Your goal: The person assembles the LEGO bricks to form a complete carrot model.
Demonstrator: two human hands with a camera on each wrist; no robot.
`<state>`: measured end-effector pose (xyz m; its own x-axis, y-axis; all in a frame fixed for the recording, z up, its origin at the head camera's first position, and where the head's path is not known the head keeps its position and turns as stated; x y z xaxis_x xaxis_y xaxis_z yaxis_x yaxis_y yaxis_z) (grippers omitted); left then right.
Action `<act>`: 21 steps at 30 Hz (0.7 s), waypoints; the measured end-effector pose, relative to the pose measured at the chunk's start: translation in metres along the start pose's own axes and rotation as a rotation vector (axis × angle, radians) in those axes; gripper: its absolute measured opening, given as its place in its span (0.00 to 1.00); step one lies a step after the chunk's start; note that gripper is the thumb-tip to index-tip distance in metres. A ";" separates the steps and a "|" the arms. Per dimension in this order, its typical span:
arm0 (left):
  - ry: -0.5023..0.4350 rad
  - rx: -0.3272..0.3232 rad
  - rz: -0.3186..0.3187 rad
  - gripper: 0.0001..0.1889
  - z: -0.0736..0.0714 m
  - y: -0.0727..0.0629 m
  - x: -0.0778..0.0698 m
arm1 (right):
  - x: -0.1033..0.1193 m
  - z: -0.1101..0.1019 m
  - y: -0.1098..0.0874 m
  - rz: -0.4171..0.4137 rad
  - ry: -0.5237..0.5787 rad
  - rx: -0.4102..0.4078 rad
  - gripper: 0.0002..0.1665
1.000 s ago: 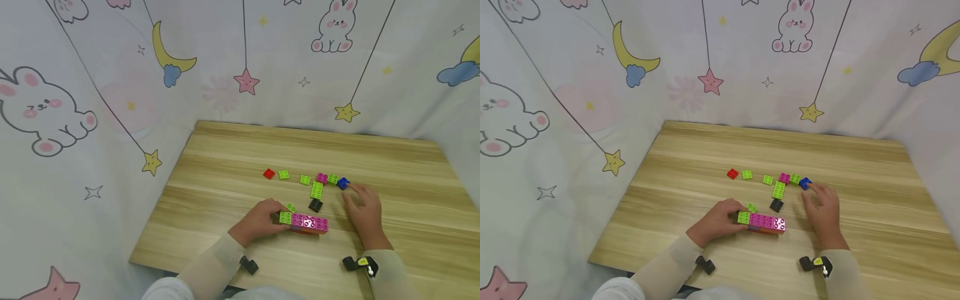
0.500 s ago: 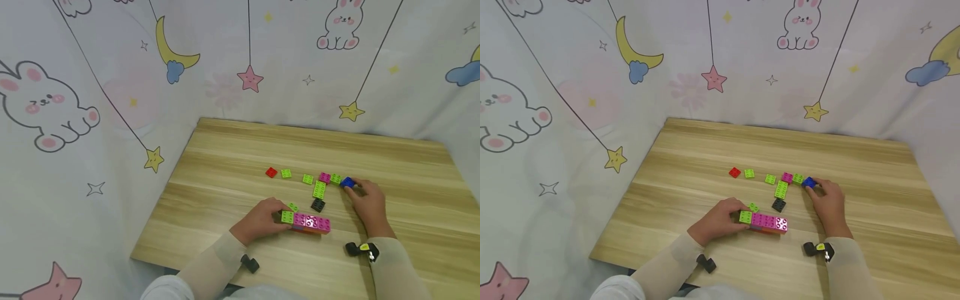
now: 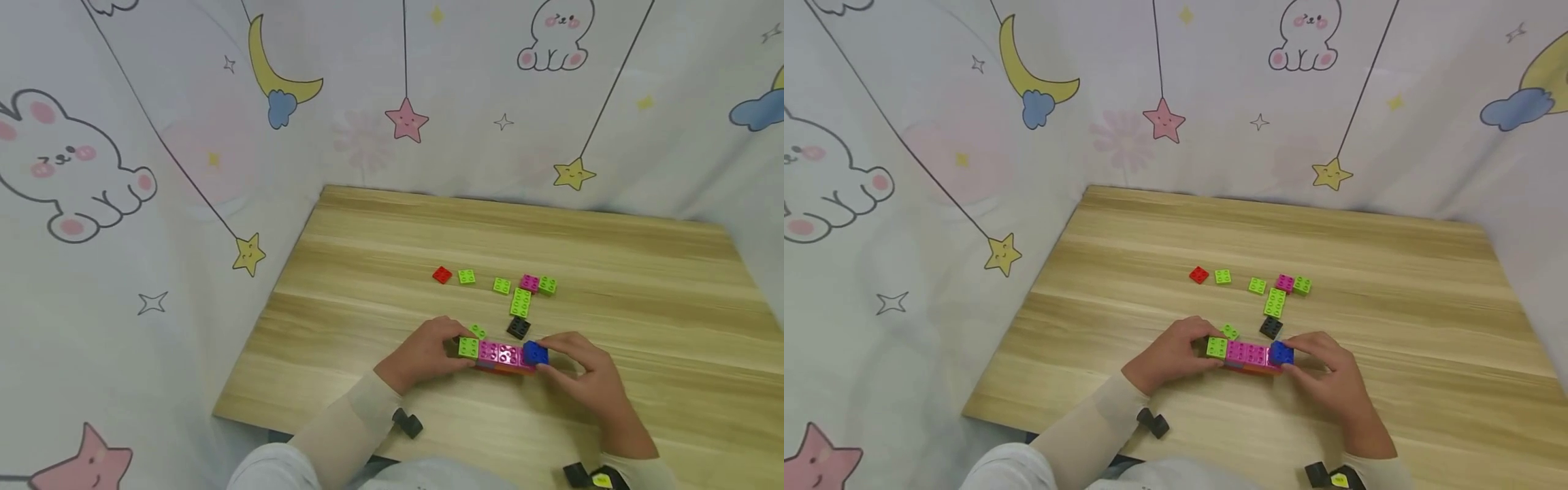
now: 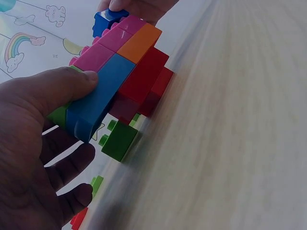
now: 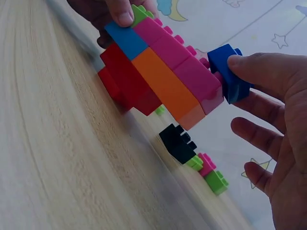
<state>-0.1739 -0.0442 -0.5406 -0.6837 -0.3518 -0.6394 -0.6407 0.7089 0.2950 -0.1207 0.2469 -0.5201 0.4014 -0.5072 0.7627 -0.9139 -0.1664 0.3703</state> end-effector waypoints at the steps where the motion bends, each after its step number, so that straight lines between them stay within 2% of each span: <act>1: -0.002 0.000 -0.001 0.20 0.000 0.000 0.001 | 0.001 0.001 0.000 0.002 0.000 0.009 0.32; 5: -0.005 -0.002 -0.001 0.20 0.001 0.000 0.002 | 0.003 0.004 0.000 0.019 -0.006 0.015 0.31; 12: 0.000 -0.010 0.011 0.19 0.000 -0.001 0.002 | 0.009 0.006 0.003 -0.007 -0.013 0.002 0.31; 16: -0.002 -0.015 0.019 0.20 0.000 -0.001 0.003 | 0.013 0.009 0.006 0.002 -0.027 0.026 0.30; 21: -0.001 -0.008 0.022 0.20 0.002 0.000 0.004 | 0.016 0.013 0.008 -0.037 -0.066 0.041 0.30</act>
<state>-0.1762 -0.0446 -0.5442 -0.6976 -0.3356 -0.6330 -0.6280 0.7118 0.3147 -0.1228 0.2266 -0.5118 0.4310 -0.5544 0.7120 -0.9009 -0.2196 0.3743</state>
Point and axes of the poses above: each hand's wrist, its own y-axis towards the middle knuckle, its own z-axis out of the palm, x = y × z, the point moved 3 cm from there along y, towards the middle knuckle, and after that the axes turned 11 degrees about z, right-handed, at the moved point
